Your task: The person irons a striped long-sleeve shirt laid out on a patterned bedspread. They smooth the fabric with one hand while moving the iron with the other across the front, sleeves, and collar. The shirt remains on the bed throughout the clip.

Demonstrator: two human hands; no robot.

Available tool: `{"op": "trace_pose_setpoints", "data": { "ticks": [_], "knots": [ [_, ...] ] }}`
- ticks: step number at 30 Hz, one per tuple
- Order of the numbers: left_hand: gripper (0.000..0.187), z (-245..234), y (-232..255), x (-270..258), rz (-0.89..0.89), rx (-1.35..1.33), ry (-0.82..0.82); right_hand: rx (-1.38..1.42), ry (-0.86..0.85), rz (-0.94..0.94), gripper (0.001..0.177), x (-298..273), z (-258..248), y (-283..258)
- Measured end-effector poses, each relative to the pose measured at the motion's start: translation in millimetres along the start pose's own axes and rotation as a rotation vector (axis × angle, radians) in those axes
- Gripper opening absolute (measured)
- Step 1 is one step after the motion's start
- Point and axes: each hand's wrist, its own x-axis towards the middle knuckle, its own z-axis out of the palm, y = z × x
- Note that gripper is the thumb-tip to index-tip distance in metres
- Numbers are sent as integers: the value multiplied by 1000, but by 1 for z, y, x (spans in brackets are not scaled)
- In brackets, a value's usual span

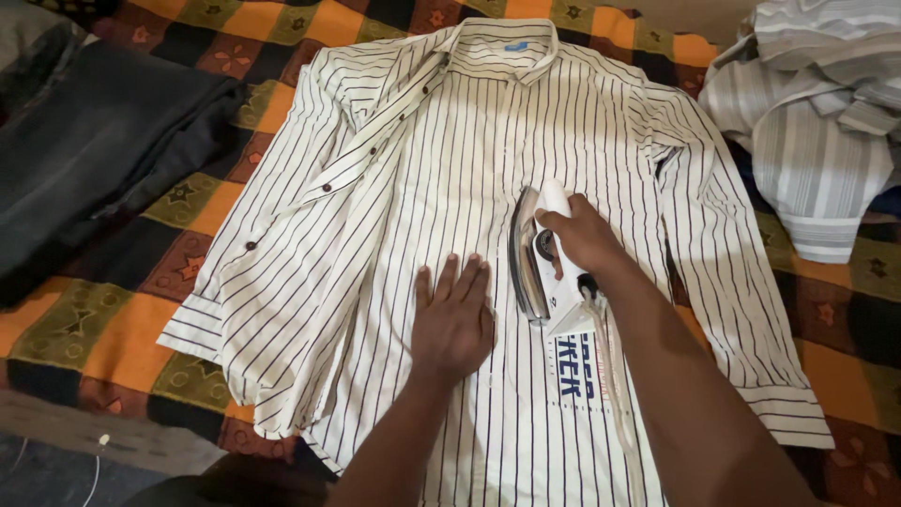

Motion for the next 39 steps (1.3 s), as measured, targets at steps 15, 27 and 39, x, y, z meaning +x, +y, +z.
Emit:
{"op": "trace_pose_setpoints", "data": {
  "ticks": [15,27,39],
  "knots": [
    [50,0,-2,0,-13,-55,-8,75,-32,31,38,-25,14,32],
    [47,-1,-4,-2,-8,-77,-19,83,8,85,38,-101,24,44],
    [46,1,-8,-2,-14,-66,-47,29,-75,210,48,-214,35,63]
  ]
}}
